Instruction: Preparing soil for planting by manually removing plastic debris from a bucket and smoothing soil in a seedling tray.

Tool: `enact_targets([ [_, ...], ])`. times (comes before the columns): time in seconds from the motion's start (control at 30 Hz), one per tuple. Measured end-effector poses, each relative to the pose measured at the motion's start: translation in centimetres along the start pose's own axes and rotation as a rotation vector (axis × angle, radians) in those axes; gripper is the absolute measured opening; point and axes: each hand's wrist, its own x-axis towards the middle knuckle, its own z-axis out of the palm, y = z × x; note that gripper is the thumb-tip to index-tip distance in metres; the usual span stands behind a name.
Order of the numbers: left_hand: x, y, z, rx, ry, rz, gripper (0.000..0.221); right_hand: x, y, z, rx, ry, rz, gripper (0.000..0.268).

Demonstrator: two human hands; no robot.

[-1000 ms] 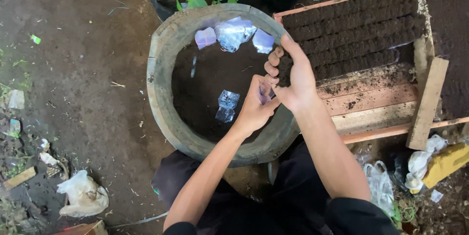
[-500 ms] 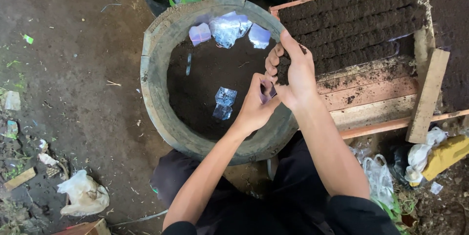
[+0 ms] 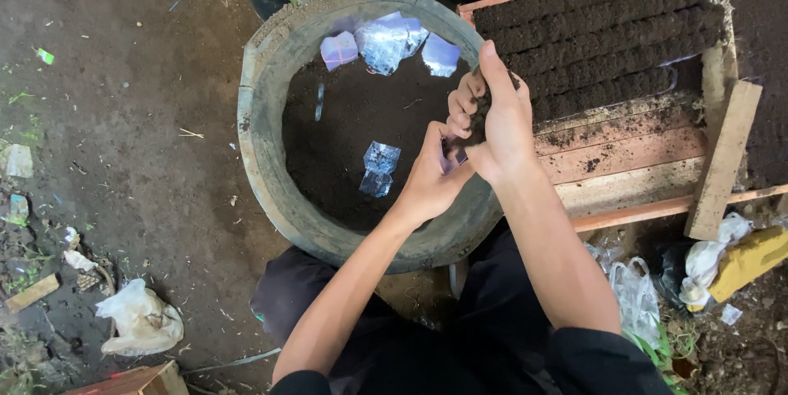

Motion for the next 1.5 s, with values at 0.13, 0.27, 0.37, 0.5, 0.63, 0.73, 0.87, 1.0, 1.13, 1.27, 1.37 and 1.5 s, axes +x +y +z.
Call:
enact_targets([
  [0.13, 0.0, -0.2, 0.2, -0.006, 0.033, -0.044, 0.018, 0.0, 0.2, 0.1, -0.027, 0.008, -0.055, 0.039],
  [0.27, -0.2, 0.4, 0.0, 0.017, 0.047, -0.061, 0.018, -0.1, 0.2, 0.3, -0.069, -0.008, -0.05, 0.041],
  [0.37, -0.4, 0.4, -0.1, -0.013, 0.062, -0.069, 0.017, -0.5, -0.2, 1.1, -0.025, -0.019, -0.024, 0.044],
  [0.5, -0.5, 0.6, -0.1, -0.054, 0.064, -0.079, 0.017, -0.9, -0.6, 2.5, 0.029, -0.019, -0.032, 0.045],
  [0.63, -0.6, 0.9, -0.2, -0.11, 0.07, -0.065, 0.017, -1.1, 0.0, 2.3, -0.024, 0.22, -0.018, 0.061],
  [0.73, -0.7, 0.9, -0.3, -0.107, 0.05, -0.079, 0.017, -1.1, -0.1, 1.7, -0.13, -0.006, -0.156, 0.044],
  [0.87, -0.7, 2.0, -0.4, -0.108, 0.02, -0.109, 0.021, -0.8, 0.1, 1.0, -0.067, -0.122, -0.132, 0.044],
  [1.0, -0.6, 1.8, -0.3, -0.084, -0.009, -0.155, 0.03, -0.6, 0.5, 0.4, -0.033, -0.085, -0.102, 0.048],
  [1.13, -0.5, 2.8, -0.2, -0.097, -0.043, -0.142, 0.031, -0.5, 0.6, 0.3, -0.061, -0.063, -0.122, 0.047],
  [1.27, -0.6, 2.3, -0.1, -0.099, -0.022, -0.145, 0.029, -0.7, 0.2, 0.6, -0.039, -0.084, -0.1, 0.049],
  [1.37, -0.9, 2.0, -0.1, -0.079, -0.018, -0.156, 0.03, -0.8, 0.2, 0.6, -0.043, -0.094, -0.096, 0.05],
  [1.5, -1.0, 2.6, 0.2, -0.088, -0.04, -0.128, 0.029, -0.7, 0.1, 0.7, -0.077, -0.077, -0.119, 0.05],
])
